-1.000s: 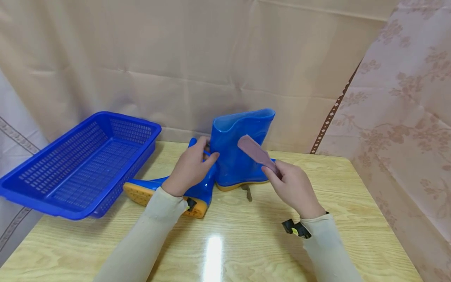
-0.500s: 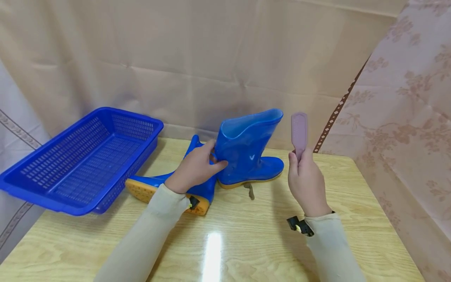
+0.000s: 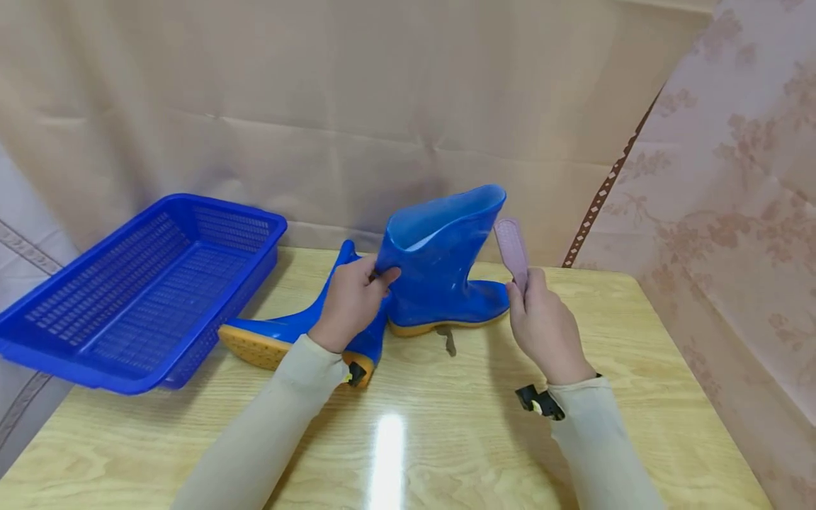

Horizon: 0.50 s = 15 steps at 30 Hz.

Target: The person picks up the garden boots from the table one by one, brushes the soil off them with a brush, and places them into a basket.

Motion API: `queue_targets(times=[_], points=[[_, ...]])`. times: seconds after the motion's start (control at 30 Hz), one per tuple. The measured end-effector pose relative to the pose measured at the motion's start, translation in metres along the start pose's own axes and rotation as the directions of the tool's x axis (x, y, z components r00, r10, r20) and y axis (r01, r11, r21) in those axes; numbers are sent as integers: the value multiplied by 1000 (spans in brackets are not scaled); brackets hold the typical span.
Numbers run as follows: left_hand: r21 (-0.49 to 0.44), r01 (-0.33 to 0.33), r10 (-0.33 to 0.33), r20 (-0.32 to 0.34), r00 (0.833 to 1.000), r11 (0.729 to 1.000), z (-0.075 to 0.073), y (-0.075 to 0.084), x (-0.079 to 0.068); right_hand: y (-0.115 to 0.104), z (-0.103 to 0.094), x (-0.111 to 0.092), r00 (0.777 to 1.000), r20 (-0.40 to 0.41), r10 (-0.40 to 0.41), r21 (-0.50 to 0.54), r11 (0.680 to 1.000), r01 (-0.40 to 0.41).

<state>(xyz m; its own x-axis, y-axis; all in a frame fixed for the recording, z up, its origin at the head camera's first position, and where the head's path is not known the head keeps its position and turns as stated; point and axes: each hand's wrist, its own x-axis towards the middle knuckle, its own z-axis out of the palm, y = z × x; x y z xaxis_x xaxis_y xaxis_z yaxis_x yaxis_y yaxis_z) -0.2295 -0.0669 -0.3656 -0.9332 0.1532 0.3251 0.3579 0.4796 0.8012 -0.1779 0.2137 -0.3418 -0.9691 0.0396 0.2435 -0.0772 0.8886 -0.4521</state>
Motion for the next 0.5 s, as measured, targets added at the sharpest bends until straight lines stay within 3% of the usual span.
queue_targets(times=[0.1,0.2,0.5], points=[[-39,-38,34,-113,993,999,-4,4,-2,0,-1,1,1000,17,24,14,1000,-24],[-86,-85,64,-221,973,993,-11,8,-4,-1,-1,3,999,16,29,20,999,-30],[-107,-210,140,-453,880,972,-32,12,1,3,-1,3,1000,3,13,8,1000,-13]])
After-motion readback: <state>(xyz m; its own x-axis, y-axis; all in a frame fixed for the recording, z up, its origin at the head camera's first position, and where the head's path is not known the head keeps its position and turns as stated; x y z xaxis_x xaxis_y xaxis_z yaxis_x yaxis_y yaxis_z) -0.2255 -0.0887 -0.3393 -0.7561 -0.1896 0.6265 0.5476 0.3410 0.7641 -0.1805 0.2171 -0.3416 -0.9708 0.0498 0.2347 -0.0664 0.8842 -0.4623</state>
